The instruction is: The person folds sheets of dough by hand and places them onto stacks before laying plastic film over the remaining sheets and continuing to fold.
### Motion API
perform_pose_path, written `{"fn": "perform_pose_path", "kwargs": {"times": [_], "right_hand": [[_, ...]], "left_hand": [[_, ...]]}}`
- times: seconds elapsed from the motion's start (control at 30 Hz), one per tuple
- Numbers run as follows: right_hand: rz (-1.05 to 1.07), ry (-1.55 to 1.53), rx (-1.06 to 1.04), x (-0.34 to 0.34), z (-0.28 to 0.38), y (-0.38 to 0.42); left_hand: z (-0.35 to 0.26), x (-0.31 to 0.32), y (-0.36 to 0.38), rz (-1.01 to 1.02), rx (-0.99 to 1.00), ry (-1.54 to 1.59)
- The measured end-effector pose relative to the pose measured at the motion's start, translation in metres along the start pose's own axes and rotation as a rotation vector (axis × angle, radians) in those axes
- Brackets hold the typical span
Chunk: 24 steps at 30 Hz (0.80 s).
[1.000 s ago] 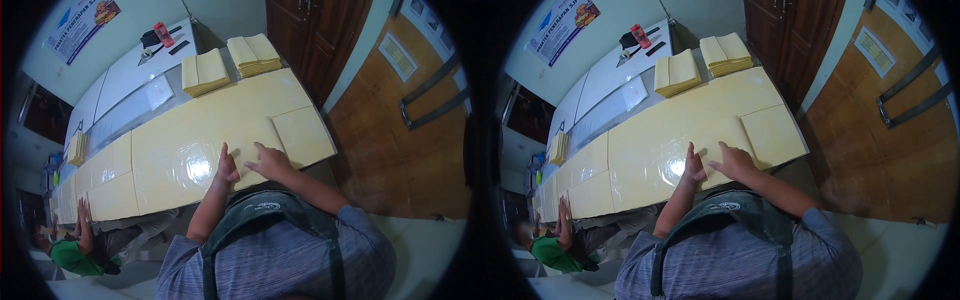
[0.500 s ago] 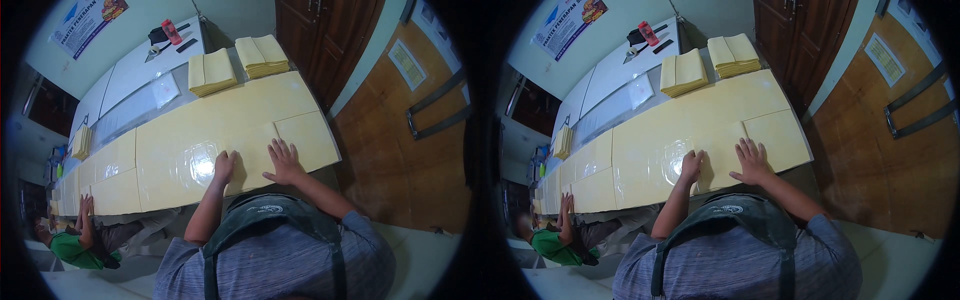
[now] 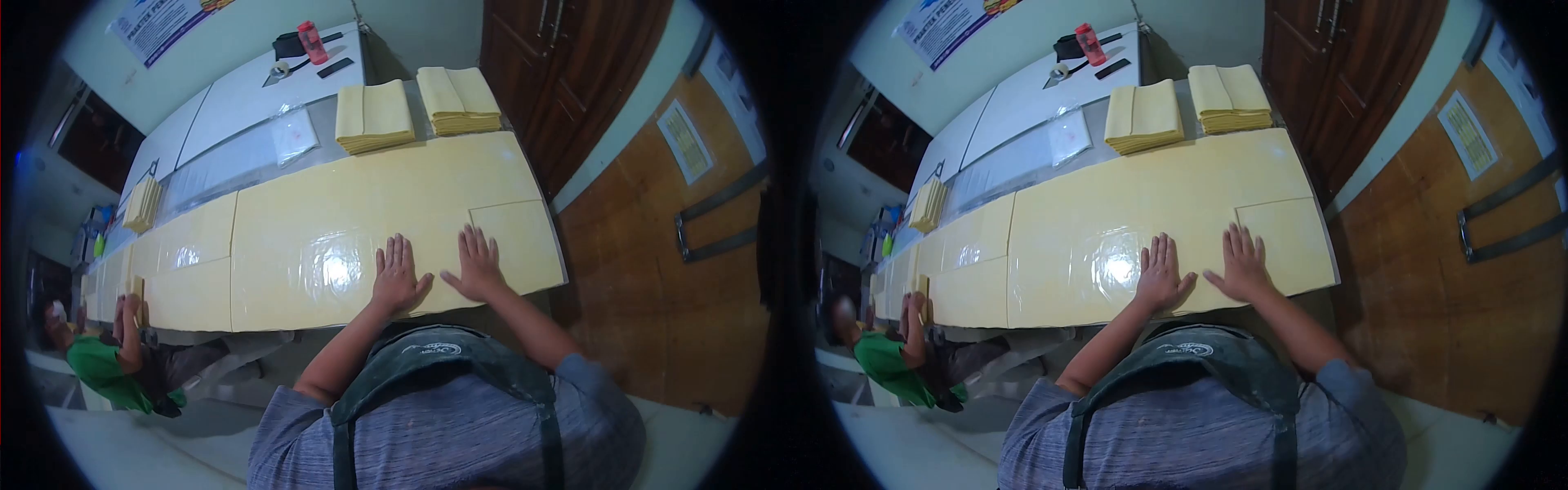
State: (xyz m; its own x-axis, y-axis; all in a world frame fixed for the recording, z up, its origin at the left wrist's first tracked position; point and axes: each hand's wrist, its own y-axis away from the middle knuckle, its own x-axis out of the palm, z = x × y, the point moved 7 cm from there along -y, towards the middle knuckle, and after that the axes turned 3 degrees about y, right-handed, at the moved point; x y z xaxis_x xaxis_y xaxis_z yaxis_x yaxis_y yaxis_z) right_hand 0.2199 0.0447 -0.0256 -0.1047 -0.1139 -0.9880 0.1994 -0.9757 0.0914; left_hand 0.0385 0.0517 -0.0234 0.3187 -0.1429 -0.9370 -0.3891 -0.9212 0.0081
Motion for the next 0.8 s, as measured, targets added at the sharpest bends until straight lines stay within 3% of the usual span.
{"fn": "perform_pose_path", "kwargs": {"times": [0.2, 0.27, 0.3, 0.37, 0.4, 0.47, 0.5, 0.57, 0.63, 0.7, 0.8], "right_hand": [[-0.02, -0.171, 0.04, 0.006, 0.001, 0.017], [-0.332, -0.77, 0.121, 0.003, -0.016, 0.01], [-0.337, -0.773, 0.109, 0.006, -0.02, 0.001], [-0.427, -1.588, 0.381, 0.031, -0.049, -0.007], [-0.422, -1.592, 0.368, 0.036, -0.059, -0.009], [-0.231, -1.724, 0.575, 0.051, -0.07, -0.014], [-0.235, -1.725, 0.559, 0.043, -0.07, -0.017], [0.134, -1.103, 0.595, 0.011, -0.058, -0.003], [0.085, -0.908, 0.567, 0.021, -0.059, -0.002], [-0.085, -0.48, 0.424, -0.021, -0.036, -0.01], [-0.275, -0.537, 0.258, -0.074, 0.018, -0.024]], "left_hand": [[0.006, -0.013, 0.003, -0.095, 0.045, 0.024], [0.052, -0.029, 0.017, -0.463, -0.409, 0.937], [0.058, -0.033, 0.019, -0.475, -0.408, 0.933], [0.071, 0.004, 0.031, -0.178, -0.694, 1.578], [0.065, 0.01, 0.031, -0.133, -0.667, 1.749], [0.06, 0.01, 0.035, -0.107, -0.63, 1.539], [0.054, 0.006, 0.036, -0.124, -0.611, 1.427], [0.045, -0.004, 0.03, -0.052, -0.516, 1.333], [0.031, -0.01, 0.031, 0.067, -0.445, 1.053], [0.023, -0.015, 0.027, 0.119, -0.426, 0.961], [0.025, -0.019, 0.014, 0.181, -0.433, 0.823]]}}
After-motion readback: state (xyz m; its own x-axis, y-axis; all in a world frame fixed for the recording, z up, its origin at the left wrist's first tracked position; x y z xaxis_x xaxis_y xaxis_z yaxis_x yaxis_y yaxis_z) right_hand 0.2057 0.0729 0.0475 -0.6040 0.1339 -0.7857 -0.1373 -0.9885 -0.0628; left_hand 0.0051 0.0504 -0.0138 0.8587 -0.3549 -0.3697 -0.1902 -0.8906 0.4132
